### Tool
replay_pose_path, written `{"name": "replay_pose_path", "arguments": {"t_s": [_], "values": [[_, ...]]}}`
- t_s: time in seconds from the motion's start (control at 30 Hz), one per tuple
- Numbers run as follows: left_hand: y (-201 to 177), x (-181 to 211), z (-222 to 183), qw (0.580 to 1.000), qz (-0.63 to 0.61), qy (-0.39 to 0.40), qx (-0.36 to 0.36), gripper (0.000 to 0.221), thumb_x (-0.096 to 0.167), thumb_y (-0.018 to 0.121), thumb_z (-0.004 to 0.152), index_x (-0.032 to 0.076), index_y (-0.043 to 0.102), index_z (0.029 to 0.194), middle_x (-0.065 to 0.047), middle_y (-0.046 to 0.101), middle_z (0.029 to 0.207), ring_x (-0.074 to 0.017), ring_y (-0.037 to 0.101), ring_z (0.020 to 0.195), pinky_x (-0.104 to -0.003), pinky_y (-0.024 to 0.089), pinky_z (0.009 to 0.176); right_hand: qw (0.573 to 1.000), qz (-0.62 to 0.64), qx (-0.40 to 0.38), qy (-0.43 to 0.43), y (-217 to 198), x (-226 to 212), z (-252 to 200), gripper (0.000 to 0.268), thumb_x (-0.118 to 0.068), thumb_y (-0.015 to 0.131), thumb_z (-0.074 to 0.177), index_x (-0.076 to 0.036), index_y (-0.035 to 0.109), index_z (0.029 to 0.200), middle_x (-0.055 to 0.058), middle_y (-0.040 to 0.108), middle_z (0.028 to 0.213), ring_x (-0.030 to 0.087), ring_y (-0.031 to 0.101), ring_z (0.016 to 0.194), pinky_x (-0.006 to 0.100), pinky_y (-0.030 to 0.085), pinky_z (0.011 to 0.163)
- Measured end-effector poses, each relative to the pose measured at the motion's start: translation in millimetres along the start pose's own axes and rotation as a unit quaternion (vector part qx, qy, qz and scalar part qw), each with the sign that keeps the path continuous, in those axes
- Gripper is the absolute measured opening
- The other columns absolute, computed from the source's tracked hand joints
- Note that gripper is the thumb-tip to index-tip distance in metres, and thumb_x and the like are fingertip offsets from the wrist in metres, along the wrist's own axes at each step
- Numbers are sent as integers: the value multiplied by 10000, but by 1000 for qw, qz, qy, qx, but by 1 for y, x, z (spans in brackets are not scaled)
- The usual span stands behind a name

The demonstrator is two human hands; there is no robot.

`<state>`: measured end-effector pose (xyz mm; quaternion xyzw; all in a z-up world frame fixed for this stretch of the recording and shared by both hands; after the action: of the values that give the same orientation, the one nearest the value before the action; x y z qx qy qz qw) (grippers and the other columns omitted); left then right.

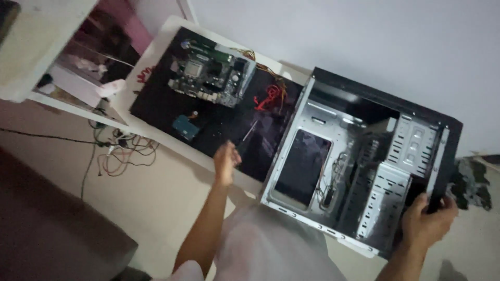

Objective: Preparing a computer case and installing a motherboard with pre-installed components into it.

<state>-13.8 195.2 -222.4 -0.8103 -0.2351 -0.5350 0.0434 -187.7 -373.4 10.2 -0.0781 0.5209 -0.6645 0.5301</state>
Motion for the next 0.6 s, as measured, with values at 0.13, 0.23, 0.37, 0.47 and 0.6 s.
{"name": "replay_pose_path", "arguments": {"t_s": [0.13, 0.23, 0.37, 0.47, 0.6], "values": [[-1, 56, 32, 992, -83, -79, 61, 553, 485, 590, 949, 31, 617, 1263, -154, 661, 1103, -286, 661, 944, -421, 570, 870, 999, -11, -23, 24, 9, 3, 2, 447, -137, 675, 1090, 168, 511, 1374, 345, 606, 1239, 509, 614, 1079, 558, 494, 857], [11, 95, 44, 986, -143, -70, 46, 737, 510, 612, 888, 9, 526, 1422, -186, 629, 1343, -340, 633, 1218, -483, 518, 1055, 999, 1, -29, 27, -3, -14, 1, 425, -111, 674, 1083, 159, 524, 1375, 344, 621, 1244, 501, 623, 1082, 552, 498, 867], [30, 128, 60, 987, -150, -50, 20, 805, 464, 612, 898, 20, 400, 1536, -216, 496, 1540, -349, 541, 1389, -469, 486, 1126, 999, -7, -15, 28, 3, 3, -3, 415, -127, 700, 1104, 161, 579, 1377, 347, 659, 1219, 495, 649, 1062, 540, 511, 880], [35, 121, 92, 979, -199, -32, 15, 734, 436, 687, 861, 35, 505, 1448, -234, 530, 1483, -393, 533, 1381, -517, 452, 1157, 1000, -1, -16, 7, 3, 3, -2, 392, -95, 692, 1088, 166, 592, 1362, 342, 669, 1235, 486, 657, 1064, 529, 533, 864], [38, 126, 107, 977, -215, -9, 14, 538, 322, 685, 916, 100, 590, 1397, -122, 607, 1437, -268, 585, 1341, -492, 466, 1154, 998, 8, -32, 60, -2, -1, -2, 425, -121, 656, 1057, 123, 600, 1401, 309, 658, 1252, 473, 632, 1093, 539, 493, 903]]}}
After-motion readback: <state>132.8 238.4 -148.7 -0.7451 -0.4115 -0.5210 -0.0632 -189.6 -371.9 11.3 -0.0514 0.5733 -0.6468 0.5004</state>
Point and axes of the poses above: each hand's wrist, its own z-axis towards the middle knuckle, its own y-axis out of the palm, x = y × z, the point moved 9 cm from there along z, towards the middle knuckle
